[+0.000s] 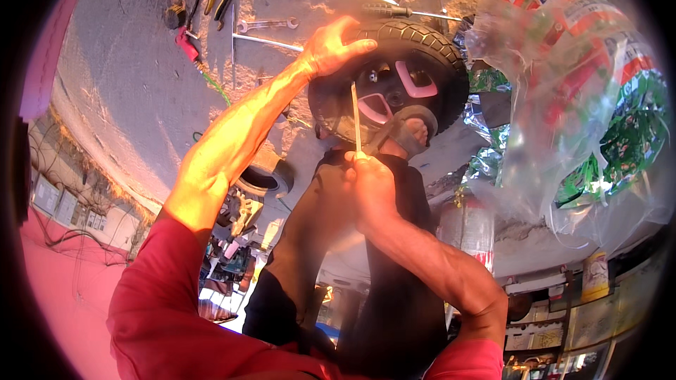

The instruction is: The person mounts a tire onto a rim by hand and uses a metal tool to pry the tire bead into place while holding the wheel.

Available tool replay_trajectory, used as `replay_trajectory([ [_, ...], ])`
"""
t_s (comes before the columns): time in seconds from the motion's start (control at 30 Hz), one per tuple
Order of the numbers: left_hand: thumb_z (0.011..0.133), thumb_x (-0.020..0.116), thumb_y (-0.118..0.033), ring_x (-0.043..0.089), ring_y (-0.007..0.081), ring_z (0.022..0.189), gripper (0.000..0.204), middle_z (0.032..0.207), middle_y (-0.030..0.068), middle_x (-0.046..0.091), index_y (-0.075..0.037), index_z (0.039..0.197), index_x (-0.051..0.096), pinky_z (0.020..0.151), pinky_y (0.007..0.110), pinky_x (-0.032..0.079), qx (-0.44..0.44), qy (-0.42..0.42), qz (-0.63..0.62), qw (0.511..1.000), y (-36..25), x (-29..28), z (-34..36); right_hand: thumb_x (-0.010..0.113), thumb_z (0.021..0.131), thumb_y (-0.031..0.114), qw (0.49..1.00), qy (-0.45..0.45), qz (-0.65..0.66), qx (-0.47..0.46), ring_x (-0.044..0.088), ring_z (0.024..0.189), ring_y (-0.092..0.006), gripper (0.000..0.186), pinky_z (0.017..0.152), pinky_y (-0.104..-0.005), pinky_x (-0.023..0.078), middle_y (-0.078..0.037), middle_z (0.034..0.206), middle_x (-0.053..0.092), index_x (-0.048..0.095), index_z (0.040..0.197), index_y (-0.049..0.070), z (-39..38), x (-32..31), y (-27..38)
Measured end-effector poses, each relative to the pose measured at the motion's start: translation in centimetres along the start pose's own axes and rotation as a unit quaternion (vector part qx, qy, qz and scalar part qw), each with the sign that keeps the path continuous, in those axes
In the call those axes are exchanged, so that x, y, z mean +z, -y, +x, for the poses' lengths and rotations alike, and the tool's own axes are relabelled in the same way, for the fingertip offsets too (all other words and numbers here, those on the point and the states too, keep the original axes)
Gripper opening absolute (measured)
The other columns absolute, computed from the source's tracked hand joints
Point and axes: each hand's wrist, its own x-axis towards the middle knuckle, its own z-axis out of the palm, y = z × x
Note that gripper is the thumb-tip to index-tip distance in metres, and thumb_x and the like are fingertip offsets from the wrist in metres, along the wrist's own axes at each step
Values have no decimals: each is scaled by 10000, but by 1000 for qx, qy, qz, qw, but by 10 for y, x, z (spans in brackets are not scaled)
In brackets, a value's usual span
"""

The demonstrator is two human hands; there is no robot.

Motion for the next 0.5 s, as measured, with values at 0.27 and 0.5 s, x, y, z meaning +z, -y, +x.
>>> replay_trajectory([
  [0.27, 789, 757, -678, 688, 379, 1121, 801, 1146, 243, 722, -34, 1249, 637, 946, 453, 530, -16, 13, 12, 1000, -6, -3, -7, 499, 1072, 355, 892, 278, 312, 175, 372, 523, -58, 291, 448, -222, 295, 62, 694, 422, 604, 1045, 85, 22, -68, 7],
  [0.5, 861, 741, -561, 683, 357, 1143, 682, 1186, 222, 713, -43, 1289, 621, 973, 423, 523, -11, 33, 33, 999, -12, -5, -4, 452, 1096, 343, 803, 424, 377, 183, 371, 465, -77, 307, 439, -237, 318, 68, 627, 422, 619, 1019, 97, 33, -71, 1],
])
